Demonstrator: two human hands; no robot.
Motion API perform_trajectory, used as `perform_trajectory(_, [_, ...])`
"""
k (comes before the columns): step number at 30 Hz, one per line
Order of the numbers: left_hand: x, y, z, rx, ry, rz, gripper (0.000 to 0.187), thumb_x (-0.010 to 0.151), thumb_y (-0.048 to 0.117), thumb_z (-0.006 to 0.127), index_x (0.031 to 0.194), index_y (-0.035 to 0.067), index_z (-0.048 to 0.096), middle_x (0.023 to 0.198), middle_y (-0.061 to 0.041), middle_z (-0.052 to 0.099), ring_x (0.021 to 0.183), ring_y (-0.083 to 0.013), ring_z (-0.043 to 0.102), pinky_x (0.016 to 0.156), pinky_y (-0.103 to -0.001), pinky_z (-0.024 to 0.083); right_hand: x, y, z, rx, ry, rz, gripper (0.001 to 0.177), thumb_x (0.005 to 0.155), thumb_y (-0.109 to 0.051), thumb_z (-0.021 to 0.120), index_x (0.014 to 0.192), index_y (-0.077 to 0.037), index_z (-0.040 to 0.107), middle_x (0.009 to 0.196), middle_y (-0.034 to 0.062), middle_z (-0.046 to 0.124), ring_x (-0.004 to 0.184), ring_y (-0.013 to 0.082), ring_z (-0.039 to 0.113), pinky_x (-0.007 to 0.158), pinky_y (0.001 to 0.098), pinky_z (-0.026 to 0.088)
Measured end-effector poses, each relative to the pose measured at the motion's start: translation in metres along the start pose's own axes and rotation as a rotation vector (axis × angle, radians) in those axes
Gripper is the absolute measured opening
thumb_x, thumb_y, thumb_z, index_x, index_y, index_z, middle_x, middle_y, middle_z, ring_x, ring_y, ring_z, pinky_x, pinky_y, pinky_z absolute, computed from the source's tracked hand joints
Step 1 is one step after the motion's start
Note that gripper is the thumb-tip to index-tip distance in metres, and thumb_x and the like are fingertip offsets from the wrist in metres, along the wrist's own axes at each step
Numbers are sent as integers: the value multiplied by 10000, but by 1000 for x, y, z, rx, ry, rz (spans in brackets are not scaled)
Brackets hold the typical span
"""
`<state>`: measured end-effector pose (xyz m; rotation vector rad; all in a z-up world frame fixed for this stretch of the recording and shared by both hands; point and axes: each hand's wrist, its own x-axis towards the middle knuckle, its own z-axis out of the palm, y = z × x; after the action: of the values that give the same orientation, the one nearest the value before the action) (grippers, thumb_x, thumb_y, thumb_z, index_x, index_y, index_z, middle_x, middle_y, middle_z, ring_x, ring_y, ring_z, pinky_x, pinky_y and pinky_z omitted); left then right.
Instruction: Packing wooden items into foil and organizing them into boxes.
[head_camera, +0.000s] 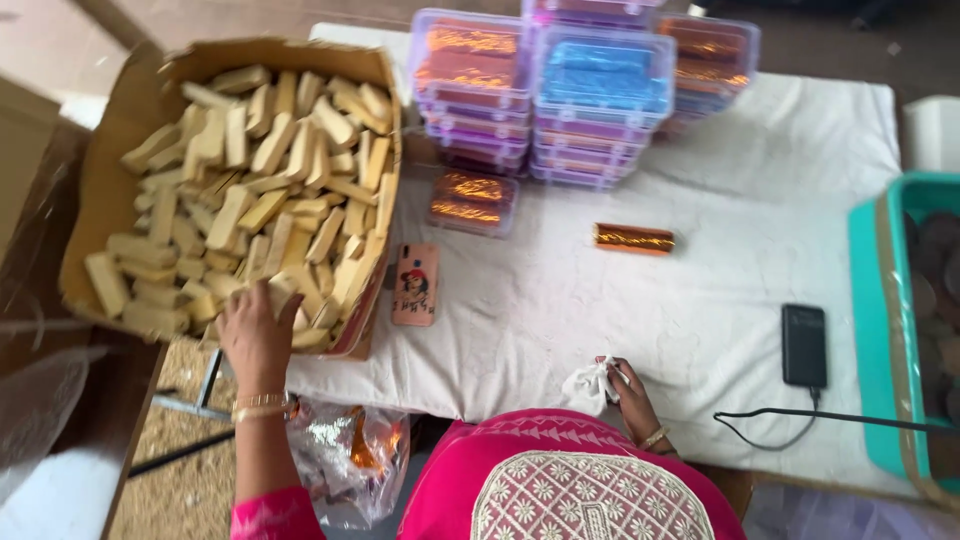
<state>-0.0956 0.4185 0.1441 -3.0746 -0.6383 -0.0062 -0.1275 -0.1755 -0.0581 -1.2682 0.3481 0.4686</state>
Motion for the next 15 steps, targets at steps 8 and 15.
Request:
perform_trajectory(8, [-30,130,-11,-642,319,330,573,914,182,799,1367,-19,512,1000,-125,657,904,-219,612,768,-305,549,-5,-34,4,0,244,-87,333,1075,-254,506,1308,-64,650,1218,90,692,1086,176,651,909,326,539])
perform_trajectory(15, [-80,289,38,-1272,-448,522,436,943,80,695,1311,22,470,1237,-148,650,1045,-193,703,842,-289,616,-15,-117,79,-178,34,-267,533,1026,-445,395,1414,-127,575,1298,116,708,1056,243,721,879,399,633])
